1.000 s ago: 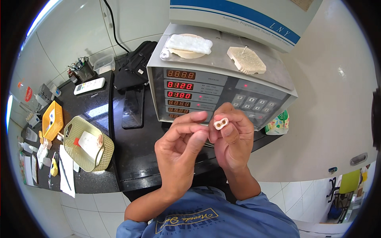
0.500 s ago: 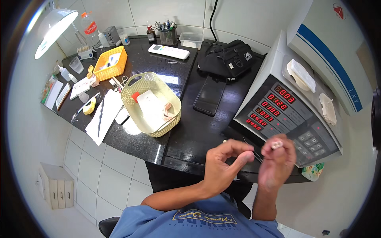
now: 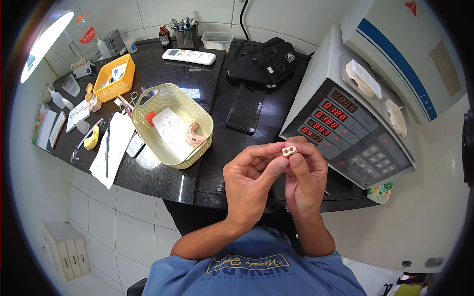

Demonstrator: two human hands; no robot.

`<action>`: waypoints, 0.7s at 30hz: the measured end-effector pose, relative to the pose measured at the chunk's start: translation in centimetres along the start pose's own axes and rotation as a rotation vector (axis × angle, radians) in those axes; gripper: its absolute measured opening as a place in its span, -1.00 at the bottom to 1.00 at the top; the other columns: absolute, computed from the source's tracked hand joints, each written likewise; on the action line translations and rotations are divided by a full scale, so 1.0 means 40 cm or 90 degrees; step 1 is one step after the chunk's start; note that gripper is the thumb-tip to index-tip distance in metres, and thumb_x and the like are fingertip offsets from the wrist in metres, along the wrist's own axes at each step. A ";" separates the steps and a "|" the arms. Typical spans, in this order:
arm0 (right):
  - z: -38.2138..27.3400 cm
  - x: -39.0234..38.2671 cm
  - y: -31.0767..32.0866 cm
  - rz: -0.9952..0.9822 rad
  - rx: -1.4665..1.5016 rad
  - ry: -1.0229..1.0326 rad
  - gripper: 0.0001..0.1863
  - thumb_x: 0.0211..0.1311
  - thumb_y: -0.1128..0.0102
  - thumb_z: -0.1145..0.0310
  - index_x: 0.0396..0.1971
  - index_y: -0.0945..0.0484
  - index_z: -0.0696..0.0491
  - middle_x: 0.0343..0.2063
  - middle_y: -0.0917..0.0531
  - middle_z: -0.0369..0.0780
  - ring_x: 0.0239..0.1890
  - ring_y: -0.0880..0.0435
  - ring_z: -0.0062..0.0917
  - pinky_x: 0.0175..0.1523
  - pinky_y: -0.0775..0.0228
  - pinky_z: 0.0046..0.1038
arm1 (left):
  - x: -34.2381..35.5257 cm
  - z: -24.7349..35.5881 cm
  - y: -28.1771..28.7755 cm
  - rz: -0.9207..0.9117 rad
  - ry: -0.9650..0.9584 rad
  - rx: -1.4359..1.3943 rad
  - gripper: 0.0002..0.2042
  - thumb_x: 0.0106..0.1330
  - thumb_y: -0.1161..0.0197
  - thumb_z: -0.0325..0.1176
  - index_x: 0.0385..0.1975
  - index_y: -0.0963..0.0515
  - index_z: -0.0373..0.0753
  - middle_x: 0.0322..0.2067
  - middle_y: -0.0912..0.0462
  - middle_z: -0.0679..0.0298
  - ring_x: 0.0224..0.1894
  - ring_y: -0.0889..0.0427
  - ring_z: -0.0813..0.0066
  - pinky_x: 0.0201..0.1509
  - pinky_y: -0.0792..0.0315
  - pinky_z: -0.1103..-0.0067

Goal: Applying characterization stains and glaze paste to a dental crown using a fine brush and syringe before placing it in a porcelain furnace.

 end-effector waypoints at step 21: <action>0.023 0.280 -0.248 -0.071 -0.370 0.182 -0.82 0.30 -0.10 0.39 -0.44 -0.54 0.17 -0.63 -0.55 -0.32 -0.68 -0.39 -0.78 -0.59 -0.14 -0.71 | -0.082 0.234 0.167 0.048 -0.224 0.047 -0.87 0.19 -0.15 -0.69 -0.26 -0.47 -0.46 -0.33 -0.58 0.05 -0.25 -0.66 0.35 -0.15 -0.60 0.52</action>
Point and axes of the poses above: each hand's wrist, its own x-axis towards the middle knuckle, its own y-axis out of the back of the hand, z = x × y, the point moved 2 cm from there along x, towards the middle knuckle
